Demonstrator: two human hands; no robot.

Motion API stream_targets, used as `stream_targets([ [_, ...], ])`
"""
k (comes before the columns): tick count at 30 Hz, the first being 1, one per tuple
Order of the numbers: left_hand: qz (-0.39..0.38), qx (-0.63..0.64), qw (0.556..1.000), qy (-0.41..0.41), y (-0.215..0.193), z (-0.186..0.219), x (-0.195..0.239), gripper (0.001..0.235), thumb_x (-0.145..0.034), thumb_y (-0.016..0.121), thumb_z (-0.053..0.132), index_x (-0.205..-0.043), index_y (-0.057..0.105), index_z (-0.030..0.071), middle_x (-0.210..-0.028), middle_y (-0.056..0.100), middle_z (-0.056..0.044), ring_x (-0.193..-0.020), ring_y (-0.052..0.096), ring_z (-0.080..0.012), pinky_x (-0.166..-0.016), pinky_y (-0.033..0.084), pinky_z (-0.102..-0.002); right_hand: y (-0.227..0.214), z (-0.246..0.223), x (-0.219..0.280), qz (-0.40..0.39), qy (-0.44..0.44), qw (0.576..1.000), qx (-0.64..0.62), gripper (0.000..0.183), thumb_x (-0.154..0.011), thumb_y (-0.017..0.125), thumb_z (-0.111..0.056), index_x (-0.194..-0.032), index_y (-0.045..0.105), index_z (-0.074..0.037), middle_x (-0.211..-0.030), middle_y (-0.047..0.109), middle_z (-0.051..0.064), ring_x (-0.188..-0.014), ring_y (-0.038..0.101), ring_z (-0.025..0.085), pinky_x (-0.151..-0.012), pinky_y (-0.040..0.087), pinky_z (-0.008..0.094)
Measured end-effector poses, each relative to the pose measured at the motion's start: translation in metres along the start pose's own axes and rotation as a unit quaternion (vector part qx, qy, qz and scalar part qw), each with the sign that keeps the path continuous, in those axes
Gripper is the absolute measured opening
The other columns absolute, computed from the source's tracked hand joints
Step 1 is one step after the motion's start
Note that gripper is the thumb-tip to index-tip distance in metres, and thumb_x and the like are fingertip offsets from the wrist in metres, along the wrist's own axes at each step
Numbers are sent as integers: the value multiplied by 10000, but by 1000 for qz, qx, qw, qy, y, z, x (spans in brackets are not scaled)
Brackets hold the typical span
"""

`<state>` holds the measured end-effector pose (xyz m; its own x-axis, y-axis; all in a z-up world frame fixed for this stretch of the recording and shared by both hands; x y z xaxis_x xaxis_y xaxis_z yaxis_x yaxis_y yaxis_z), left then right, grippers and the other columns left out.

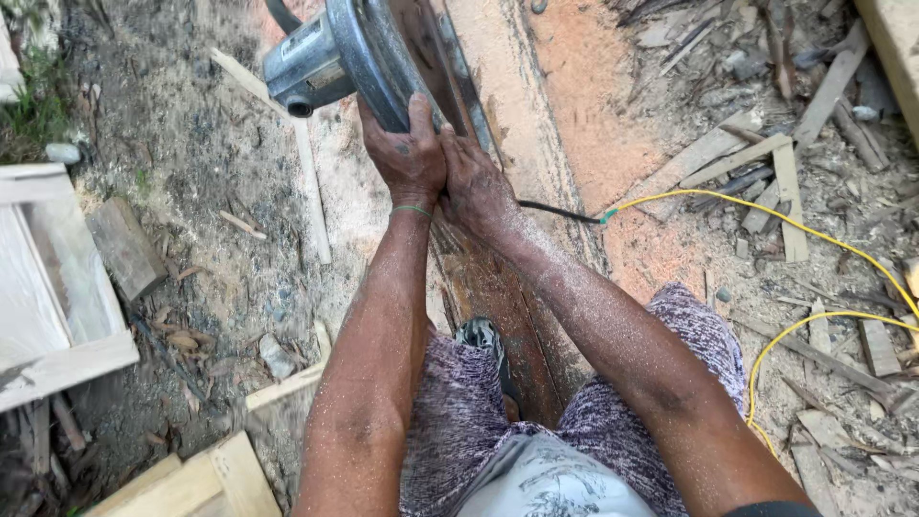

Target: The person uses a circular saw to cut a long plank of wood placed on the ground. They guide the saw along the length of the plank, creating sawdust as the blade cuts through the wood.

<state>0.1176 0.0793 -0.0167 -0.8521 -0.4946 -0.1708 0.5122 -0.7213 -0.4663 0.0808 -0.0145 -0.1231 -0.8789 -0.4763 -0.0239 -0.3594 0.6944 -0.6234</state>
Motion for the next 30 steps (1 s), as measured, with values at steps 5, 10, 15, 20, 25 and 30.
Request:
stream_targets([
  [5, 26, 51, 997, -55, 6, -11, -3, 599, -881, 612, 262, -1385, 440, -13, -1068, 658, -145, -854, 729, -238, -714, 646, -383, 12, 15, 1, 16, 6, 1000, -22, 846, -916, 749, -243, -1534, 278, 88, -1386, 572, 299, -1294, 550, 416, -1061, 484, 488],
  [10, -14, -20, 997, -69, 17, -19, -4, 729, -954, 627, 383, -1510, 350, 1, -1289, 621, -199, -1061, 722, -326, -885, 644, -433, -18, 12, -3, 8, 61, 998, 10, 608, -952, 686, -175, -1501, 443, -79, -1369, 650, 196, -1323, 593, 367, -1136, 465, 507],
  [15, -61, -48, 997, 8, 16, -10, -10, 977, -965, 677, 519, -1622, 188, -15, -1604, 340, -326, -1481, 388, -473, -1226, 356, -558, -65, -29, -4, 51, 4, 999, 5, 826, -743, 768, -179, -1438, 398, 72, -1281, 596, 328, -1196, 582, 494, -1002, 487, 550],
  [20, -196, -43, 979, -38, 14, -24, -6, 1186, -841, 650, 756, -1627, 151, 21, -1644, 228, -311, -1523, 272, -479, -1245, 275, -544, -49, -21, -7, 66, 170, 980, -85, 678, -798, 777, -191, -1356, 454, 19, -1134, 686, 239, -1044, 708, 376, -921, 587, 476],
  [25, -253, -11, 967, -25, 16, -24, -19, 1205, -852, 590, 827, -1636, 148, 25, -1657, 251, -283, -1549, 297, -473, -1267, 312, -545, -12, 0, -45, 64, 182, 974, -116, 762, -755, 842, -262, -1361, 480, 26, -1138, 724, 191, -1048, 729, 312, -952, 613, 410],
  [30, -251, -59, 954, -154, 19, -21, -18, 1321, -710, 746, 701, -1610, 21, 60, -1620, 271, -251, -1389, 441, -458, -1108, 404, -595, 26, 11, -56, 170, 240, 525, -799, 985, -878, 732, -576, -1476, 397, 131, -1232, 608, 317, -1067, 698, 372, -901, 651, 460],
])
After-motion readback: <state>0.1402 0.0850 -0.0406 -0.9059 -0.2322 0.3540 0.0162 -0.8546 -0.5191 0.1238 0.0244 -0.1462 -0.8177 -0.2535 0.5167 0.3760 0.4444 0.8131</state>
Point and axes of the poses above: each hand's wrist, its own x-axis away from the middle knuckle, its own y-axis out of the palm, z = x × y, the point moved 6 cm from there along -x, towards the middle knuckle
